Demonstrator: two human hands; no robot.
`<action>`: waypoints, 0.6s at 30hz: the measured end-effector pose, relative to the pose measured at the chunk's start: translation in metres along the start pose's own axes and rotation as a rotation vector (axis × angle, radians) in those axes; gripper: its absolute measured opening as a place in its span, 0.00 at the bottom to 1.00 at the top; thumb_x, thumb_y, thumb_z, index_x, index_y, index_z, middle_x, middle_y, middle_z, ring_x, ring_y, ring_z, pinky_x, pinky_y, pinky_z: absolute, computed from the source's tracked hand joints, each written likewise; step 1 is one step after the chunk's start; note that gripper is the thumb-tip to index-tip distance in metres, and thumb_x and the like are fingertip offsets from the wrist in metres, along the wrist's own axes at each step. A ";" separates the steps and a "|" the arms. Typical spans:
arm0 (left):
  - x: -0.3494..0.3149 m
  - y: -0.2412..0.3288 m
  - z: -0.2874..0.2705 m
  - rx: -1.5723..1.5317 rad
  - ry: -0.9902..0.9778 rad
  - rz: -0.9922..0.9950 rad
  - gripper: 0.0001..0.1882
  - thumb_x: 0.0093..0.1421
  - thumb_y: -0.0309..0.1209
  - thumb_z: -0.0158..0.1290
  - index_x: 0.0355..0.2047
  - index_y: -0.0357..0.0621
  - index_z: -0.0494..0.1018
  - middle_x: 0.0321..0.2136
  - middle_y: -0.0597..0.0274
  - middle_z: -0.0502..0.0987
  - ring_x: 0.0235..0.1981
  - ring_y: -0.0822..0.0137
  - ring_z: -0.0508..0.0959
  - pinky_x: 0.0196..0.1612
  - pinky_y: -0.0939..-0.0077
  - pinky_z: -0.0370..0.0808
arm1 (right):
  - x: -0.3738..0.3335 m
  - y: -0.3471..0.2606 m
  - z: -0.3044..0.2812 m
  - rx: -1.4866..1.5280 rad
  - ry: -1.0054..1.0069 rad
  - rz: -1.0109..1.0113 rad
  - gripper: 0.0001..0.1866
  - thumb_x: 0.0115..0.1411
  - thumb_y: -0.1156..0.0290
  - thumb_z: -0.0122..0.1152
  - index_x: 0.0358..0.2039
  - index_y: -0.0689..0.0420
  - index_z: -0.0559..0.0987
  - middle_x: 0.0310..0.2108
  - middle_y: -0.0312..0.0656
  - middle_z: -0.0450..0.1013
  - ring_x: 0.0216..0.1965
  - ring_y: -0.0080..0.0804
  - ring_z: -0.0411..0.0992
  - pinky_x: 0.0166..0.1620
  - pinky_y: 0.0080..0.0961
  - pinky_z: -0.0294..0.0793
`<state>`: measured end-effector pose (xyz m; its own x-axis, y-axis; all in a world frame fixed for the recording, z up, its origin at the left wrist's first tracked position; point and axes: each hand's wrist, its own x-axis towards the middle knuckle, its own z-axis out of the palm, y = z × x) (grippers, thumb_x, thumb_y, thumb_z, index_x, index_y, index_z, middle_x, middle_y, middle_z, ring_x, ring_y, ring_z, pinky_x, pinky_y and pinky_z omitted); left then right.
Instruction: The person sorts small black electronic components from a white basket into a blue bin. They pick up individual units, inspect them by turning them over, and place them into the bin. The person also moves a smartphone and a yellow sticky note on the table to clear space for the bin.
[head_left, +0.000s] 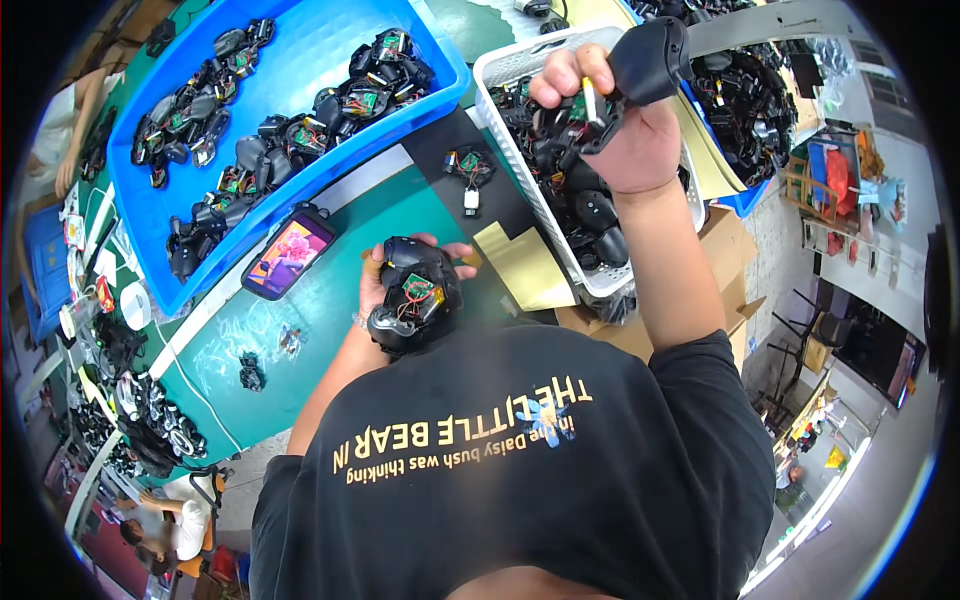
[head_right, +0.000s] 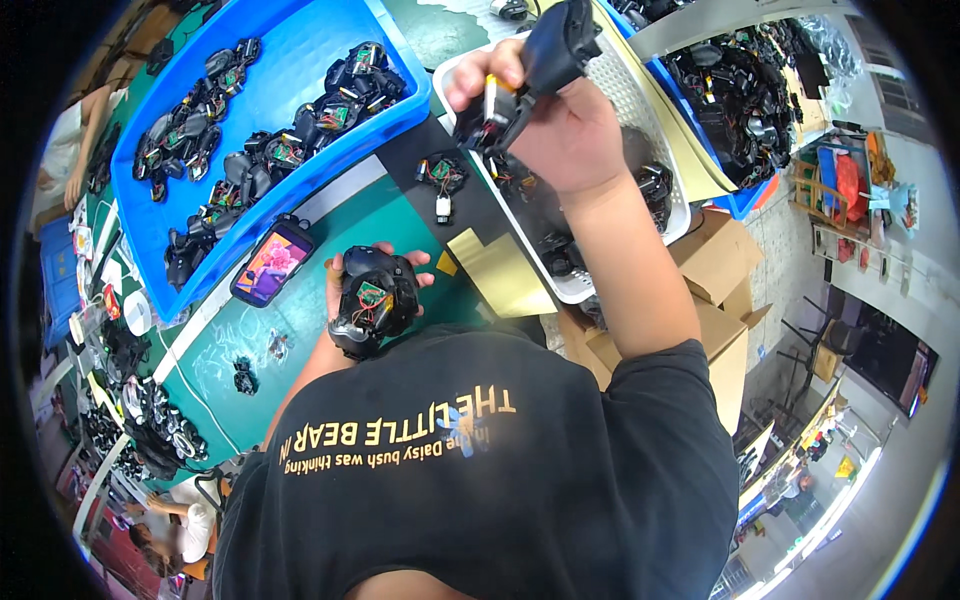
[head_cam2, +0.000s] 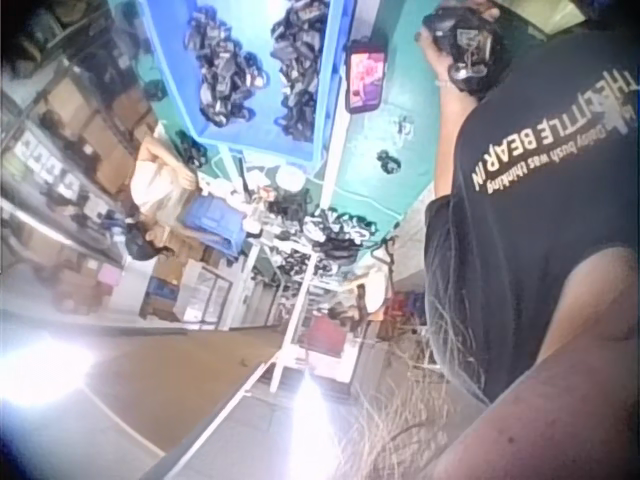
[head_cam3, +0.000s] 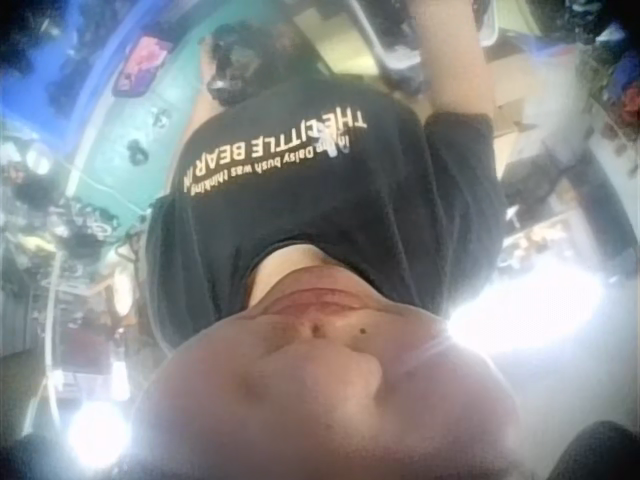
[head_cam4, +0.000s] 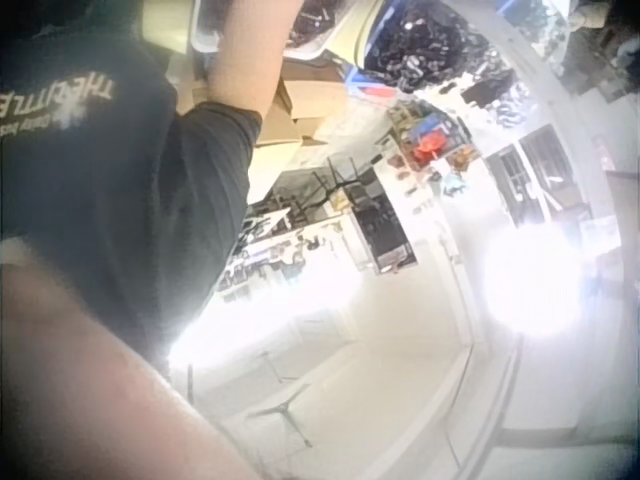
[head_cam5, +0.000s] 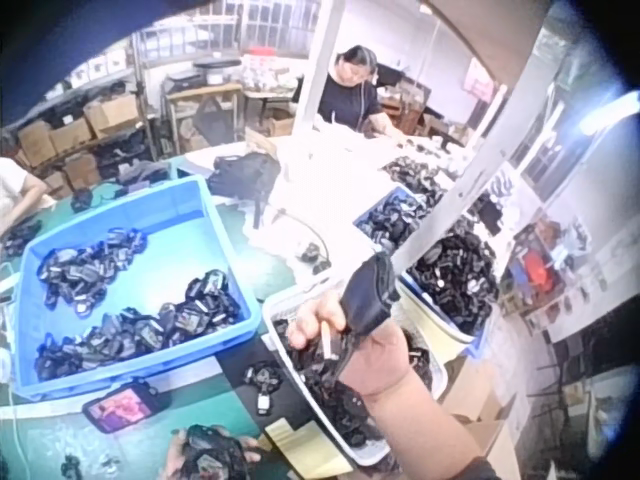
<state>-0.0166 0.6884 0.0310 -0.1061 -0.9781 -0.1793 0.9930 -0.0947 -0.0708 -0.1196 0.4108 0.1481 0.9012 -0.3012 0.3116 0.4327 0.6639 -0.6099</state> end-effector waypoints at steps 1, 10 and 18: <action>-0.001 0.000 0.003 -0.015 0.009 0.027 0.34 0.53 0.59 0.51 0.49 0.45 0.65 0.53 0.35 0.60 0.54 0.37 0.65 0.43 0.38 0.75 | 0.005 0.006 0.011 0.020 -0.017 0.003 0.16 0.62 0.54 0.45 0.31 0.55 0.66 0.37 0.48 0.66 0.44 0.40 0.64 0.51 0.34 0.59; -0.004 0.035 0.054 -0.033 -0.033 0.252 0.35 0.56 0.62 0.44 0.52 0.46 0.67 0.55 0.36 0.62 0.54 0.39 0.66 0.45 0.44 0.74 | 0.019 0.058 0.066 -0.089 -0.025 0.130 0.17 0.62 0.54 0.45 0.33 0.56 0.69 0.40 0.47 0.67 0.43 0.33 0.63 0.49 0.29 0.60; -0.022 0.051 0.051 0.004 -0.012 0.349 0.36 0.55 0.62 0.46 0.51 0.45 0.67 0.54 0.36 0.63 0.53 0.39 0.67 0.44 0.43 0.74 | 0.028 0.070 0.074 -0.096 -0.020 0.125 0.16 0.61 0.55 0.49 0.36 0.56 0.70 0.40 0.48 0.67 0.42 0.31 0.65 0.46 0.26 0.64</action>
<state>0.0390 0.6954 0.0816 0.2405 -0.9537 -0.1808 0.9695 0.2451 -0.0035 -0.0653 0.4995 0.1677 0.9479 -0.2062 0.2430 0.3186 0.6264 -0.7114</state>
